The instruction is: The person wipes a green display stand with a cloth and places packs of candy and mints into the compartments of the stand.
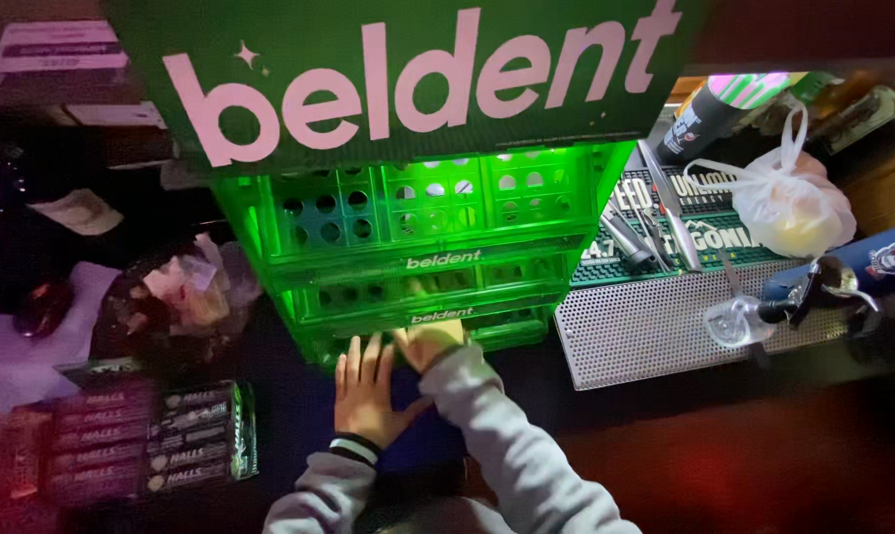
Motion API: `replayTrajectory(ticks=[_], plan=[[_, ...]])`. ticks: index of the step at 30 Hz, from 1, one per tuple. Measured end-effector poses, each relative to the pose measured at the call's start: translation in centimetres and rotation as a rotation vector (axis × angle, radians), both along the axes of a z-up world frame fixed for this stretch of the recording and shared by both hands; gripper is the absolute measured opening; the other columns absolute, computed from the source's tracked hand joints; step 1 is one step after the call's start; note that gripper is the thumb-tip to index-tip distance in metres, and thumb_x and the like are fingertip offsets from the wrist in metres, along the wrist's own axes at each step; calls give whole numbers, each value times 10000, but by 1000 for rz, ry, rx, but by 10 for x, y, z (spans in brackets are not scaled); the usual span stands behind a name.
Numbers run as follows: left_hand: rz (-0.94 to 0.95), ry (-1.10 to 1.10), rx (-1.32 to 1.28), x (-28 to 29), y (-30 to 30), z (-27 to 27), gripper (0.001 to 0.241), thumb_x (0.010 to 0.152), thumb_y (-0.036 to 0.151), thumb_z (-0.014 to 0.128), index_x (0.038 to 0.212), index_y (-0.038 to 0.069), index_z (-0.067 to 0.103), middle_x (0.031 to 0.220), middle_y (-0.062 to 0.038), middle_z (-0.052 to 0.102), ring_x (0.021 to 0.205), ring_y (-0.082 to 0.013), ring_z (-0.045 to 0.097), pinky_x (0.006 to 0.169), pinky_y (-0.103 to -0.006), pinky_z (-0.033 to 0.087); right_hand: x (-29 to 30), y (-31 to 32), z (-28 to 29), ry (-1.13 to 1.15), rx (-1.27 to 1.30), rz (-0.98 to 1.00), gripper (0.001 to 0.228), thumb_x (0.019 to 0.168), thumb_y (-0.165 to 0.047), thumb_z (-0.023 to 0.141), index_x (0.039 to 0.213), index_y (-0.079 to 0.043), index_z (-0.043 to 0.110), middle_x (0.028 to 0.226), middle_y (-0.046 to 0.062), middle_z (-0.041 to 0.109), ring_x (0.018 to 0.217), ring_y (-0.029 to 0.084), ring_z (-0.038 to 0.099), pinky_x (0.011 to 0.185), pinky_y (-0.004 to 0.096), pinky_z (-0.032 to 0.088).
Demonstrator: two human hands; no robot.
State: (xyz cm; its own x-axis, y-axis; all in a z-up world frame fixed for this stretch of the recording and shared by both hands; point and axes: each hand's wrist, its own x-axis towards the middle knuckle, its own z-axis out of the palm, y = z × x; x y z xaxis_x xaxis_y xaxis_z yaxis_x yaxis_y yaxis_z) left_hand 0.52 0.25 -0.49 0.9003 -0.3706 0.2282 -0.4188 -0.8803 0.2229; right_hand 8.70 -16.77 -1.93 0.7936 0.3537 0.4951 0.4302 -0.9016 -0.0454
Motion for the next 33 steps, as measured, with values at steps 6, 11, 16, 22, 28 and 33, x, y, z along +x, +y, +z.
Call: replayTrajectory(ticks=[6,11,16,22,28,33], plan=[[13,-21,-76,-2,-3,3,1139,626,842,719,1519,192,436,1646,-43,370,1536,-397,275,1235,-556,217,-13,5,6,463,-142,-203,549,1048,-600,411,610,-311,574,498,-39,554,442,219,575,426,421,360],[35,-76,-1,-2,-2,1,1061,720,902,582,1538,242,433,1644,-11,362,1539,-312,277,1259,-500,196,41,-35,-51,357,-154,-318,458,998,-652,366,1422,-552,510,1378,53,615,1316,486,497,1103,734,303],[97,-111,94,-2,-7,-8,1142,693,941,526,1612,303,296,1681,-14,269,1537,-305,265,1274,-495,207,-26,-10,60,676,176,-659,219,868,-439,714,1045,-361,611,1008,5,605,1044,278,623,1022,523,495],[131,-123,110,-5,-11,-11,1191,664,948,536,1630,299,280,1678,-34,278,1533,-327,287,1269,-506,245,-102,-59,46,96,-26,-408,358,967,-414,562,1231,-208,689,1193,7,691,1391,328,483,1222,740,106],[122,-118,65,-7,-15,-5,1237,609,936,584,1616,264,330,1682,-42,306,1539,-354,288,1264,-530,246,-111,-74,87,70,58,-233,291,993,-329,564,1229,-215,692,1214,13,700,1280,269,568,1188,604,245],[135,-172,99,-9,-16,-9,1303,421,835,748,1567,305,424,1663,0,369,1529,-330,346,1257,-515,295,-100,-35,26,113,61,-232,479,962,-476,569,1397,-275,593,1310,-2,638,1377,308,498,1221,678,171]])
